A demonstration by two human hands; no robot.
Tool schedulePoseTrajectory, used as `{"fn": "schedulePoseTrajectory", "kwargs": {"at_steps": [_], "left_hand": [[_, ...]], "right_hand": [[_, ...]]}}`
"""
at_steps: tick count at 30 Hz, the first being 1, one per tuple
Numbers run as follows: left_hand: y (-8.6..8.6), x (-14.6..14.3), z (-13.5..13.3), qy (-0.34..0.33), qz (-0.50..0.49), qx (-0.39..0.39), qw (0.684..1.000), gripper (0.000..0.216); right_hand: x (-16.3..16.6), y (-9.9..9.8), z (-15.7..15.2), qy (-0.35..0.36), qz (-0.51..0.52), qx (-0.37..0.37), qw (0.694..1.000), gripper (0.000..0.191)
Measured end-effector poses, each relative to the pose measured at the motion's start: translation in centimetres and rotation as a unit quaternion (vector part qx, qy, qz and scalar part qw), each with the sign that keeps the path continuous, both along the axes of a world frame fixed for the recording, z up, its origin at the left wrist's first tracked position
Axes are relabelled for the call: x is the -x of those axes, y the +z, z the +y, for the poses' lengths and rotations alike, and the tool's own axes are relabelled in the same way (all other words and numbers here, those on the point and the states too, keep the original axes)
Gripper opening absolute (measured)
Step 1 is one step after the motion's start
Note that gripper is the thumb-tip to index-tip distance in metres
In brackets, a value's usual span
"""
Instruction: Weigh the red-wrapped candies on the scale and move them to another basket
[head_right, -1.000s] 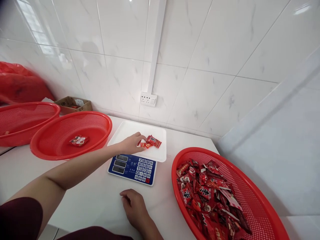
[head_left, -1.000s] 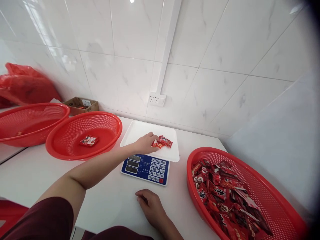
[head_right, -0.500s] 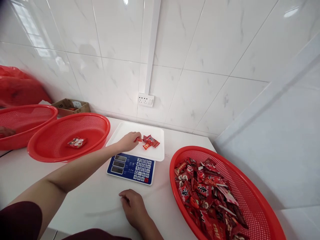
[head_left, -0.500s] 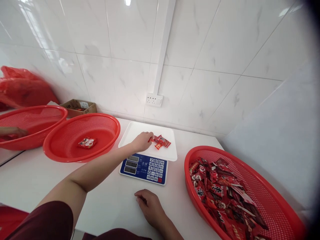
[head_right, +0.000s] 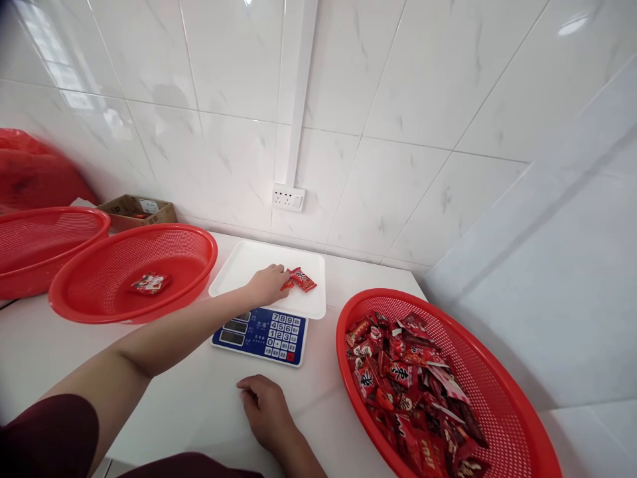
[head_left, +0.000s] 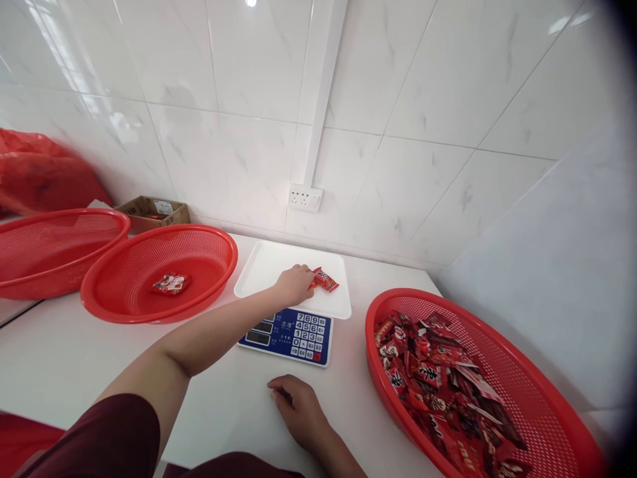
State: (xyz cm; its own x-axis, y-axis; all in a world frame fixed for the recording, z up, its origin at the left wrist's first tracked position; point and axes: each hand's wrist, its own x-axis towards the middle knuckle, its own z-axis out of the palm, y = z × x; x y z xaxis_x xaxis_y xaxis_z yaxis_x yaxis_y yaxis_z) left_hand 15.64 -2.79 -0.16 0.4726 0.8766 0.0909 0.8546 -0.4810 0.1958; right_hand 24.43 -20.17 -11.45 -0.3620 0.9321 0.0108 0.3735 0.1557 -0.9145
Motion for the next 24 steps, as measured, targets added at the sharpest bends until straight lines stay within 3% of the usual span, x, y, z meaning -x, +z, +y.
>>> {"fn": "schedulePoseTrajectory", "kwargs": {"at_steps": [4,9,12,15,20,24], "left_hand": [[2.0,3.5,0.4,0.039,-0.002,-0.040,0.998,0.015],[5.3,13.4,0.5,0.193,-0.024,-0.113,0.974,0.022],[6.2,19.0,-0.2,0.264,-0.027,-0.081,0.961,0.027],[6.2,22.3,-1.0,0.306,-0.018,-0.049,0.951,0.035],[5.8,23.7,-1.2,0.321,-0.021,-0.037,0.946,0.026],[5.1,20.5,0.3,0.235,-0.048,-0.030,0.970,0.041]], "right_hand": [[-0.1,0.0,0.0,0.009,0.007,0.002,1.000,0.024],[-0.2,-0.1,0.0,0.023,0.002,0.005,1.000,0.024],[-0.1,-0.2,0.1,0.036,-0.006,0.008,0.999,0.024],[-0.1,-0.2,0.1,0.038,-0.011,0.010,0.999,0.024],[-0.1,-0.2,0.0,0.029,-0.005,0.014,0.999,0.024],[-0.1,-0.2,0.0,0.021,0.000,0.011,1.000,0.024]]}}
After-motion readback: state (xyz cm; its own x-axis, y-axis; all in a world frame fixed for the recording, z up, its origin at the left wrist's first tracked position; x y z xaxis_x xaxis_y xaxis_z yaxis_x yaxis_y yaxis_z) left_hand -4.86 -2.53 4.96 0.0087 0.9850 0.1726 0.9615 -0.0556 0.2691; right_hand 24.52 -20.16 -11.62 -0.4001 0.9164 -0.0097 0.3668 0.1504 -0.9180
